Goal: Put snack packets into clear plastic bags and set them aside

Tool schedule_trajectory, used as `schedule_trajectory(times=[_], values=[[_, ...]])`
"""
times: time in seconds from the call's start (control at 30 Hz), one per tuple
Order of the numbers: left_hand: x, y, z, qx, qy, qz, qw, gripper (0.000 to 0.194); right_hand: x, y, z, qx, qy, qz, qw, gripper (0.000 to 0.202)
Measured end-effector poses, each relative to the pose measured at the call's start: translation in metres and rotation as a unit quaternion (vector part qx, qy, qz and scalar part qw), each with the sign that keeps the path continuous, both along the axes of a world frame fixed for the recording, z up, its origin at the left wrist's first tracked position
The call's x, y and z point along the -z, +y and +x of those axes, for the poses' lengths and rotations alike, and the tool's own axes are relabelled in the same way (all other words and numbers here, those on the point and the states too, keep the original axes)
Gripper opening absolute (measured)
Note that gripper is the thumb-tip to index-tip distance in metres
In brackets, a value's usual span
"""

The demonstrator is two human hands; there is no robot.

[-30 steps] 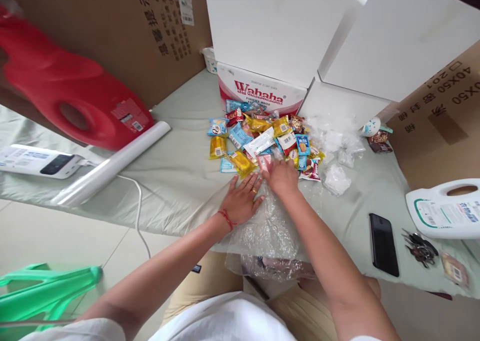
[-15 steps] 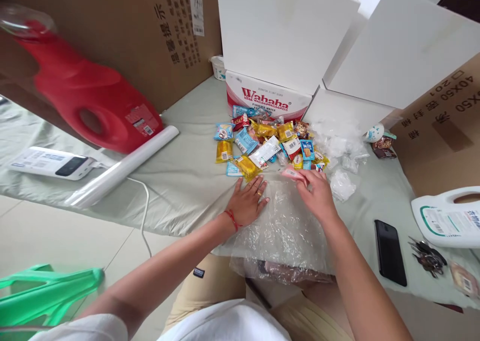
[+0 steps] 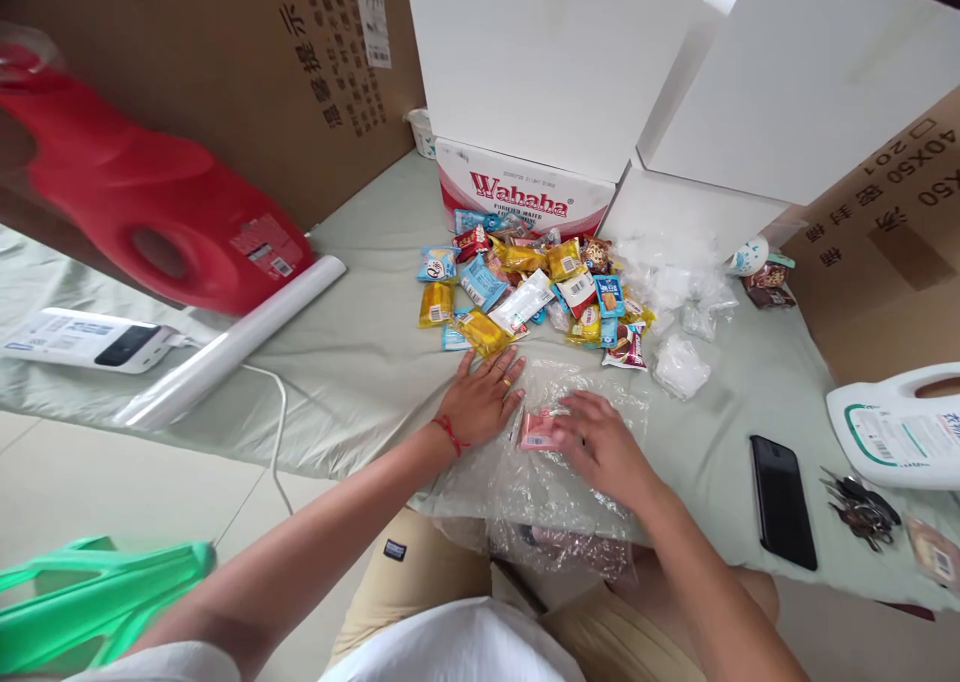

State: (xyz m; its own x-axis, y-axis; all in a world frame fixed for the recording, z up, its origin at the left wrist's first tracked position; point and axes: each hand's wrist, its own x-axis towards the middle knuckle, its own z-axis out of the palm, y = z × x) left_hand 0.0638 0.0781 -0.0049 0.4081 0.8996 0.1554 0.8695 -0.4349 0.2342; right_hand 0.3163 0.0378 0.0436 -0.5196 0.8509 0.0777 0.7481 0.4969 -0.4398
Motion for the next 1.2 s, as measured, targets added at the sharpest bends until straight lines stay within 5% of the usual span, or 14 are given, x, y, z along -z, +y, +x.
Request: schedule_trajectory(times=[0.17, 0.37, 0.47, 0.7, 0.83, 1.03, 1.2], values=[[0.000, 0.001, 0.000, -0.004, 0.007, -0.015, 1.000, 0.058, -0.034, 0.084, -0.019, 0.112, -0.072, 0.048, 0.990, 0.042], [0.000, 0.001, 0.000, -0.003, 0.014, -0.020, 1.000, 0.059, -0.026, 0.172, -0.098, -0.071, -0.158, 0.119, 0.978, 0.058], [0.002, 0.001, 0.000, -0.004, 0.011, -0.020, 1.000, 0.059, -0.015, 0.174, -0.107, -0.064, -0.207, 0.115, 0.969, 0.055], [0.001, 0.001, 0.000, -0.002, -0.011, -0.020, 1.000, 0.060, -0.013, 0.155, -0.076, 0.003, -0.207, 0.048, 0.977, 0.040], [0.001, 0.001, 0.000, -0.001, -0.010, -0.024, 1.000, 0.059, -0.024, 0.181, -0.106, 0.133, -0.173, 0.080, 0.973, 0.040], [0.002, 0.001, -0.001, -0.002, -0.008, -0.029, 1.000, 0.059, -0.024, 0.229, -0.163, 0.209, -0.198, 0.026, 0.957, 0.041], [0.001, 0.002, -0.001, 0.004, -0.006, -0.031, 0.999, 0.059, -0.012, 0.234, -0.174, 0.241, -0.169, 0.011, 0.956, 0.046]])
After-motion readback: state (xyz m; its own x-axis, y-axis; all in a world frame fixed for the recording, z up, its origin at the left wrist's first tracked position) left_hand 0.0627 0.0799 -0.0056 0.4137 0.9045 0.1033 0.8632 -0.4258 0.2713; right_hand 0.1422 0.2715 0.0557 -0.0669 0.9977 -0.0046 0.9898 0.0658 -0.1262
